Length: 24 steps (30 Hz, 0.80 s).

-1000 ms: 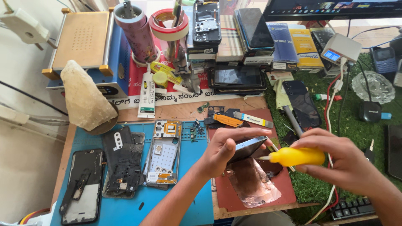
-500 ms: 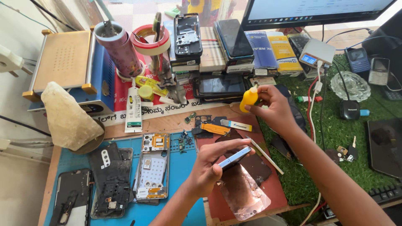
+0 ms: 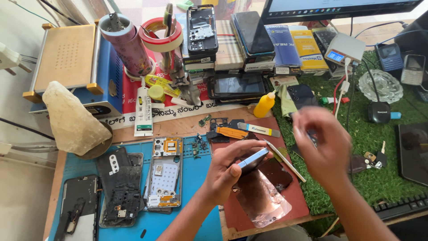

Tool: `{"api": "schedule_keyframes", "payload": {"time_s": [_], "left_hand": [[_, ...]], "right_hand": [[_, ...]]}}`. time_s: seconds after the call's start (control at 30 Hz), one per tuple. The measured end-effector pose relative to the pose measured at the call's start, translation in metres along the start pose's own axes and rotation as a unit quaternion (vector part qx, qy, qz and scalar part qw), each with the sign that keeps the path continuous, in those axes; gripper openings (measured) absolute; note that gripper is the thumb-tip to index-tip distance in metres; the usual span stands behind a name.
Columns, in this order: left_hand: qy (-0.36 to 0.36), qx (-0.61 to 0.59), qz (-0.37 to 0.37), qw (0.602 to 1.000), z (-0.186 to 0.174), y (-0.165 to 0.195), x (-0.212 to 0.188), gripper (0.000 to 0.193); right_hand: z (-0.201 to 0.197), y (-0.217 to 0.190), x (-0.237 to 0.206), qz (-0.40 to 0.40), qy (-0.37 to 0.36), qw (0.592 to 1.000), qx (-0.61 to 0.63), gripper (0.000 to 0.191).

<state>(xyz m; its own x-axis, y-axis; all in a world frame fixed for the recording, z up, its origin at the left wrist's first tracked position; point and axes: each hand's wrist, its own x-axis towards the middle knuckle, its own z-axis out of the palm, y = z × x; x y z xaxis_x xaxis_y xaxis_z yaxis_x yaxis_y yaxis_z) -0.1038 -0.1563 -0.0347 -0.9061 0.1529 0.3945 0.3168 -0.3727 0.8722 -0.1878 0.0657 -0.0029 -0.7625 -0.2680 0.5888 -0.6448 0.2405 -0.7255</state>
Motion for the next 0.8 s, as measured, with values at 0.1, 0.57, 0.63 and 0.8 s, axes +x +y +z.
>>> {"api": "schedule_keyframes", "payload": {"time_s": [0.1, 0.57, 0.63, 0.8], "left_hand": [[0.012, 0.006, 0.009, 1.0, -0.002, 0.0, 0.002, 0.099], [0.056, 0.107, 0.039, 0.992, 0.002, 0.012, -0.008, 0.11], [0.046, 0.12, 0.056, 0.99, 0.002, 0.013, -0.009, 0.109], [0.021, 0.134, 0.065, 0.989, 0.004, 0.015, -0.007, 0.107]], "right_hand": [[-0.021, -0.06, -0.032, -0.044, -0.072, 0.995, 0.051, 0.021], [-0.025, -0.1, -0.043, -0.021, -0.051, 0.976, -0.21, 0.025], [-0.024, -0.072, -0.04, 0.044, -0.044, 0.961, -0.269, 0.02], [-0.013, -0.005, -0.046, 0.042, -0.17, 0.927, -0.332, 0.019]]}}
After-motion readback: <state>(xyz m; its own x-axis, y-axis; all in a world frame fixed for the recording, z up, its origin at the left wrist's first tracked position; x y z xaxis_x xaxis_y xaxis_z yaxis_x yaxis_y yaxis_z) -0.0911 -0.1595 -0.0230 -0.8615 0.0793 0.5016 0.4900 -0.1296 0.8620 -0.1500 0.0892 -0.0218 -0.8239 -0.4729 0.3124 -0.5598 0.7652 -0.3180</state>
